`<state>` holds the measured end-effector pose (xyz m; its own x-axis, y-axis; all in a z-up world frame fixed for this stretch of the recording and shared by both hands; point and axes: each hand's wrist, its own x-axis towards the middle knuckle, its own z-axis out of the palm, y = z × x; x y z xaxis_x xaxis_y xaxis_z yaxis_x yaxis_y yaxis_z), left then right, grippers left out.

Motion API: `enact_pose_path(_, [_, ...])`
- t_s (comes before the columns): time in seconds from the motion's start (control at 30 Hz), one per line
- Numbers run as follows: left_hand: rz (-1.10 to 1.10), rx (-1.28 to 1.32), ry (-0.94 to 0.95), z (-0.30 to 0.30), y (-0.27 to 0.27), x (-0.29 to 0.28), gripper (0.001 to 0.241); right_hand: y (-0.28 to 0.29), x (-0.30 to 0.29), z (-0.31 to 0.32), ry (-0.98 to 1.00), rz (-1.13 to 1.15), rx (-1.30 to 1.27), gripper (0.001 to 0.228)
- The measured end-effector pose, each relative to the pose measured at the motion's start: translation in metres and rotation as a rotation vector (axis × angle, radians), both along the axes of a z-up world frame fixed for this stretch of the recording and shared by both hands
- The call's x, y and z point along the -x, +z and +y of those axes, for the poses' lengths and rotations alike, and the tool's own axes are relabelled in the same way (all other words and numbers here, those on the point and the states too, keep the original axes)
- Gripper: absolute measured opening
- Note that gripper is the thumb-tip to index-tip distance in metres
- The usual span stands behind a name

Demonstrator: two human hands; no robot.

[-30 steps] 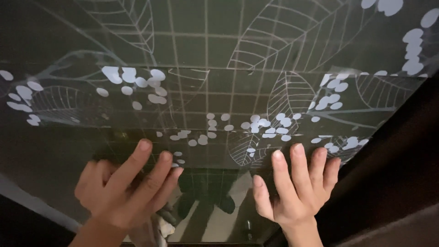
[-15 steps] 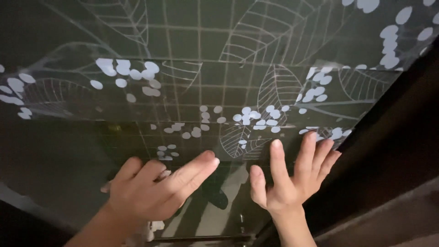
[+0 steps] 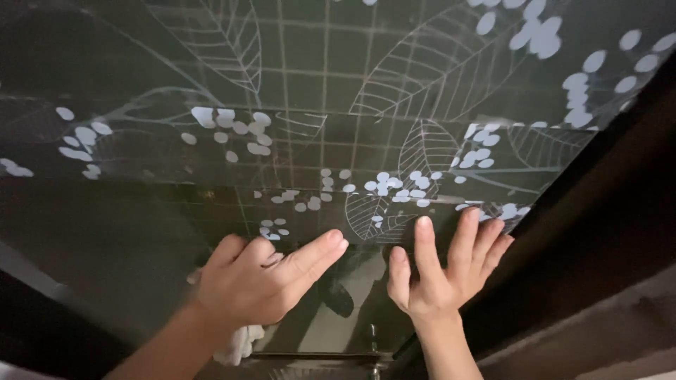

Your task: Applying patterned decorative film strips to a glass door and smoothing them out using a squeegee and cloth.

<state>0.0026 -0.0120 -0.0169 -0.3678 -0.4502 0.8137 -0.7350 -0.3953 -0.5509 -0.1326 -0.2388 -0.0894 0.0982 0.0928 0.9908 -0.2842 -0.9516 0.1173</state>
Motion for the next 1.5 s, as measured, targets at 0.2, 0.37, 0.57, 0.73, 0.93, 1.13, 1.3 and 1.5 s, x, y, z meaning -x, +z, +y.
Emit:
enact_pose_path(0.2, [0.058, -0.071, -0.022, 0.006, -0.001, 0.005, 0.049, 0.003, 0.005, 0.004, -0.026, 0.04, -0.015, 0.048])
enact_pose_path(0.37, [-0.001, -0.019, -0.121, 0.006, 0.007, 0.011, 0.059, 0.005, 0.004, -0.008, 0.014, -0.055, 0.095, 0.058])
enact_pose_path(0.57, [-0.073, 0.028, -0.14, 0.01, 0.017, 0.019, 0.052, 0.012, 0.011, 0.002, 0.048, -0.057, 0.044, 0.069])
enact_pose_path(0.73, [-0.043, -0.001, -0.134, 0.024, -0.003, 0.02, 0.047, 0.018, 0.013, 0.006, 0.025, -0.072, 0.07, 0.069])
enact_pose_path(0.93, [-0.017, -0.005, -0.068, 0.054, -0.012, 0.011, 0.045, 0.025, 0.016, 0.013, -0.012, -0.023, 0.118, 0.068])
enact_pose_path(1.13, [0.032, -0.067, -0.008, 0.089, -0.008, 0.005, 0.049, 0.019, 0.016, 0.012, -0.077, 0.001, 0.124, 0.071])
enact_pose_path(1.3, [0.084, -0.099, 0.007, 0.118, 0.003, 0.001, 0.053, 0.026, 0.022, 0.02, -0.065, 0.046, 0.081, 0.073])
enact_pose_path(1.5, [0.069, -0.179, -0.105, 0.148, -0.001, 0.0, 0.051, 0.055, 0.033, 0.045, -0.045, 0.102, 0.15, 0.068])
